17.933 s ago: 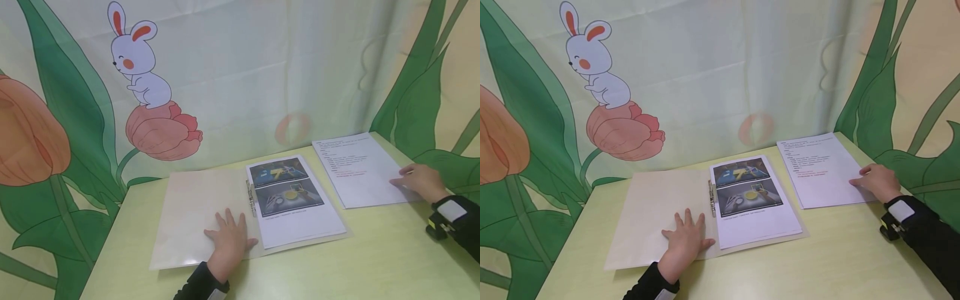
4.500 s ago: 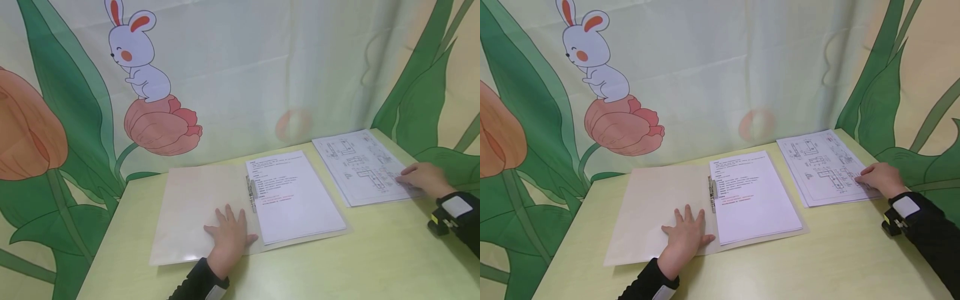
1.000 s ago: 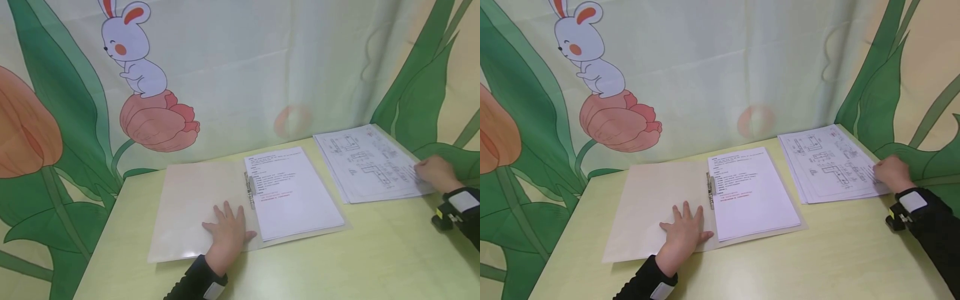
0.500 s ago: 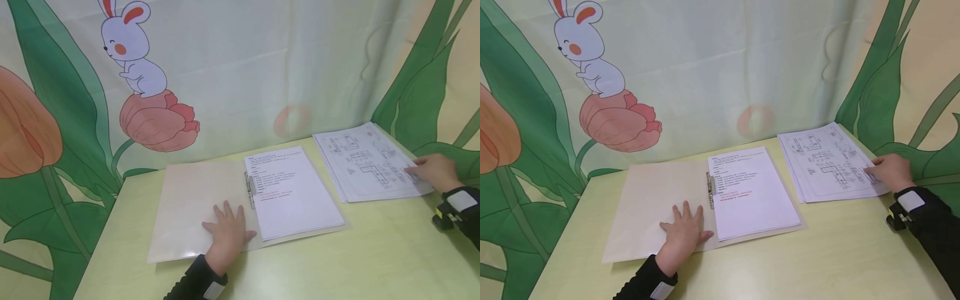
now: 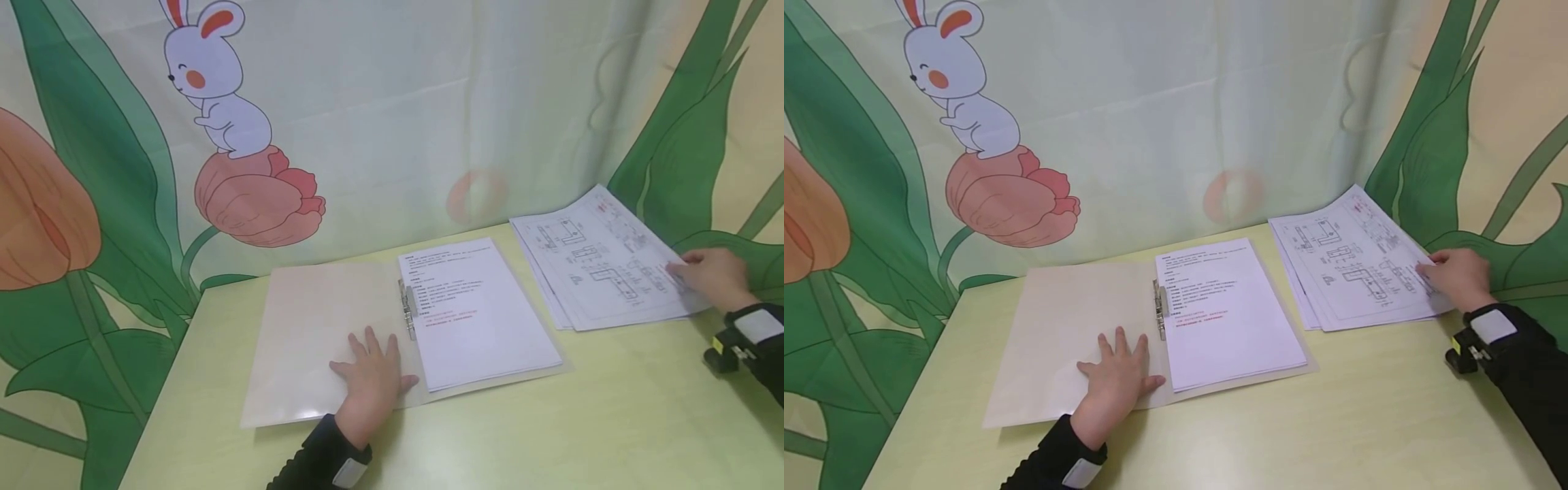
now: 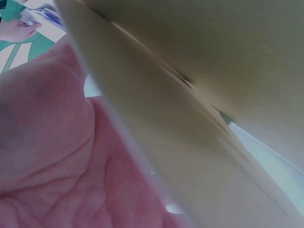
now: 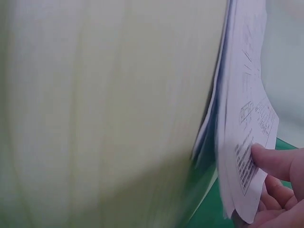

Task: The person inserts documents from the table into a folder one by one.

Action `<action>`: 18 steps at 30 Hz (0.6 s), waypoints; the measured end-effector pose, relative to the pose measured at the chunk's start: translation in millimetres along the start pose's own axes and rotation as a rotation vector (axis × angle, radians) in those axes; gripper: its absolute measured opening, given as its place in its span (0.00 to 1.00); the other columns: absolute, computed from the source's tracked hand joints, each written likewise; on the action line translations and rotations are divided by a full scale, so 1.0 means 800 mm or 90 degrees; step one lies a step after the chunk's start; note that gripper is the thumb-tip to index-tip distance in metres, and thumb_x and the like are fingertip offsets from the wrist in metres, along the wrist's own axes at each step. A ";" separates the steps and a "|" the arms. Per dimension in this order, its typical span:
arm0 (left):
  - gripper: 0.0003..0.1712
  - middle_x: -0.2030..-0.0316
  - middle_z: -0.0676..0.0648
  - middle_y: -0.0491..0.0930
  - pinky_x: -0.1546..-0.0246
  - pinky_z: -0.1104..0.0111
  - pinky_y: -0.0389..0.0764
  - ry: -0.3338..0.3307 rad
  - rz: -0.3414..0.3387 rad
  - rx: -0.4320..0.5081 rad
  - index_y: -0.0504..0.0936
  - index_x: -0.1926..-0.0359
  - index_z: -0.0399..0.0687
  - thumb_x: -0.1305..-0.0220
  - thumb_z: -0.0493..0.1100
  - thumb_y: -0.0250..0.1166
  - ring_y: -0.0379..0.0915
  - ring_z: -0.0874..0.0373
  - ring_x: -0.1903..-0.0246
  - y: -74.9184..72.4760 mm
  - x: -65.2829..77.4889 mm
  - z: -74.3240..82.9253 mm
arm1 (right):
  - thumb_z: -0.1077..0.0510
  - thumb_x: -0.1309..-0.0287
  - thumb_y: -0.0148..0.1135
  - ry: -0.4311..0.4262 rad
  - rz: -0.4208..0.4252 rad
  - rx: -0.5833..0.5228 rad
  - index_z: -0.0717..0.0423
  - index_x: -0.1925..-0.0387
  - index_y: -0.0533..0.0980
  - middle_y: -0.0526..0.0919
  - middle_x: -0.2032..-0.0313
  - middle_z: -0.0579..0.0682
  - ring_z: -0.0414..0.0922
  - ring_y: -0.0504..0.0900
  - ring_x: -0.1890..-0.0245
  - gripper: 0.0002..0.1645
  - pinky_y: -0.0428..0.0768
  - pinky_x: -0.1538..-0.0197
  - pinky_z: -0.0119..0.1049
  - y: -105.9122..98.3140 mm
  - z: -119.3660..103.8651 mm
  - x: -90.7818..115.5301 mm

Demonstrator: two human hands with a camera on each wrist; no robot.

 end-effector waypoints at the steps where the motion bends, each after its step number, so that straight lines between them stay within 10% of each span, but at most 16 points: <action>1: 0.48 0.30 0.37 0.58 0.52 0.32 0.64 0.000 0.000 0.001 0.66 0.28 0.58 0.44 0.76 0.59 0.53 0.33 0.32 0.000 0.000 0.000 | 0.53 0.35 0.58 0.004 -0.005 -0.004 0.79 0.49 0.70 0.72 0.53 0.75 0.68 0.70 0.55 0.29 0.64 0.68 0.41 0.001 0.002 0.000; 18: 0.48 0.30 0.37 0.58 0.53 0.32 0.64 0.000 0.005 0.003 0.66 0.28 0.58 0.44 0.75 0.59 0.53 0.33 0.32 0.001 -0.001 0.000 | 0.45 0.34 0.56 0.123 -0.096 -0.113 0.79 0.36 0.59 0.56 0.38 0.78 0.69 0.59 0.39 0.44 0.65 0.62 0.36 0.017 0.030 0.008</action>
Point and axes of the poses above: each hand's wrist, its own x-axis away from the middle knuckle, its own y-axis out of the palm, z = x × y, the point moved 9 cm from there along -x, towards the middle knuckle
